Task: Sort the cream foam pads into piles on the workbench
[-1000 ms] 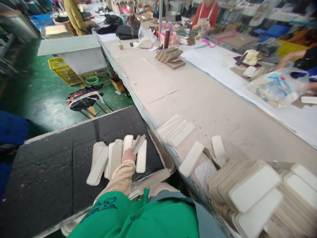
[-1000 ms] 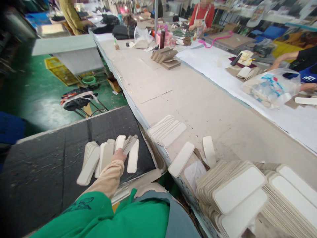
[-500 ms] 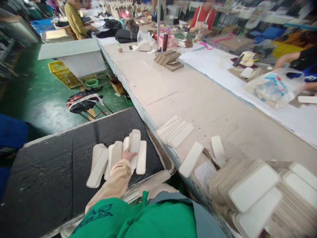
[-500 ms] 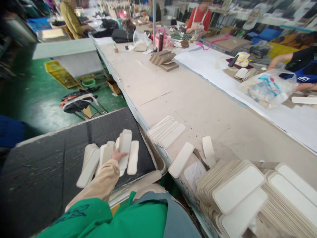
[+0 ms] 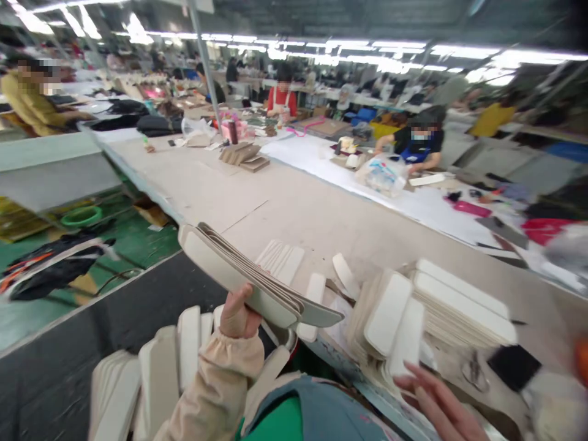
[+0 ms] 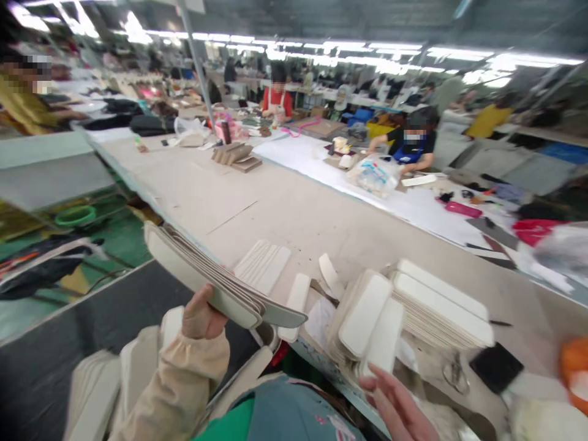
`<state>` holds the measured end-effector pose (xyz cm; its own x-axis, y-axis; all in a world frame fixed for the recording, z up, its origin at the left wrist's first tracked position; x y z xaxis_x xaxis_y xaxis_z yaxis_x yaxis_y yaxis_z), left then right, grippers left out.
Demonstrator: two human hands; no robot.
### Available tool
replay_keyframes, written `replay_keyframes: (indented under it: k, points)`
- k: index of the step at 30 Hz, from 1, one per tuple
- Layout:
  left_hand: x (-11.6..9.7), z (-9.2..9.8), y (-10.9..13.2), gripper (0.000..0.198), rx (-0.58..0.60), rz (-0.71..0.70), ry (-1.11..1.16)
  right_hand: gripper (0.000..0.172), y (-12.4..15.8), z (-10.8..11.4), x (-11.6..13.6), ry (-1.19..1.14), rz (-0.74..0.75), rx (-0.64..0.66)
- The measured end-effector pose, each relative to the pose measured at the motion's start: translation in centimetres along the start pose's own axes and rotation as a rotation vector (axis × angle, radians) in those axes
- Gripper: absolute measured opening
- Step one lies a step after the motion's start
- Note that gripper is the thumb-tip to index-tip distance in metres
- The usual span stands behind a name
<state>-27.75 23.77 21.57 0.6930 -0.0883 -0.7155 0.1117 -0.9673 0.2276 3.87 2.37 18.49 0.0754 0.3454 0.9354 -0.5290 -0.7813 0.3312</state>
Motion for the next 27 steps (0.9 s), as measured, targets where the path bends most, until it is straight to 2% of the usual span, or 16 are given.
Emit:
replay_keyframes:
  k: [4, 7, 10, 13, 17, 19, 21, 25, 27]
  points:
    - [1.1, -7.2, 2.0, 0.055, 0.197, -0.046, 0.008, 0.057, -1.5, -3.4, 3.6, -0.615, 0.076, 0.015]
    - [3.1, -10.7, 4.1, 0.06, 0.325, -0.057, 0.018, 0.053, -2.4, -5.8, 5.7, -0.885, -0.007, 0.093]
    - [6.2, -12.4, 6.8, 0.064, 0.399, 0.006, -0.034, 0.048, -1.9, -7.2, 6.7, -1.033, -0.025, 0.181]
    - [9.2, -13.0, 9.2, 0.058, 0.47, 0.042, -0.143, 0.043, -0.9, -8.0, 6.6, -1.134, -0.031, 0.229]
    - [10.8, -13.4, 10.5, 0.052, 0.539, 0.061, -0.216, 0.042, -0.3, -8.2, 5.9, -1.232, -0.053, 0.274]
    - [10.6, -13.6, 10.3, 0.053, 0.521, 0.064, -0.222, 0.044, -0.2, -7.7, 5.4, -1.198, -0.073, 0.326]
    - [10.1, -13.9, 10.1, 0.054, 0.5, 0.076, -0.209, 0.049, -0.1, -6.5, 5.2, -1.087, -0.021, 0.366]
    - [10.3, -14.3, 10.8, 0.05, 0.598, 0.201, -0.211, 0.069, 0.9, -2.8, 6.4, -0.583, 0.344, 0.383]
    - [11.0, -14.2, 11.6, 0.047, 0.663, 0.267, -0.253, 0.076, 1.7, -1.6, 7.3, -0.252, 0.449, 0.331]
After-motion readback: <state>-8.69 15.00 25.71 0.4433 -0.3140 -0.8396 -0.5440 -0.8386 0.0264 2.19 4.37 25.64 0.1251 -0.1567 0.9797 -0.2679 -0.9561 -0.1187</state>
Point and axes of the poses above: each hand's wrist, its own y-axis away from the middle knuckle, its own z-axis out of the back of the hand, x = y × z, the point moved 3 cm from there along -y, towards the middle knuckle, and after that the axes turned 1 degree about -z, right-handed, at the moved point
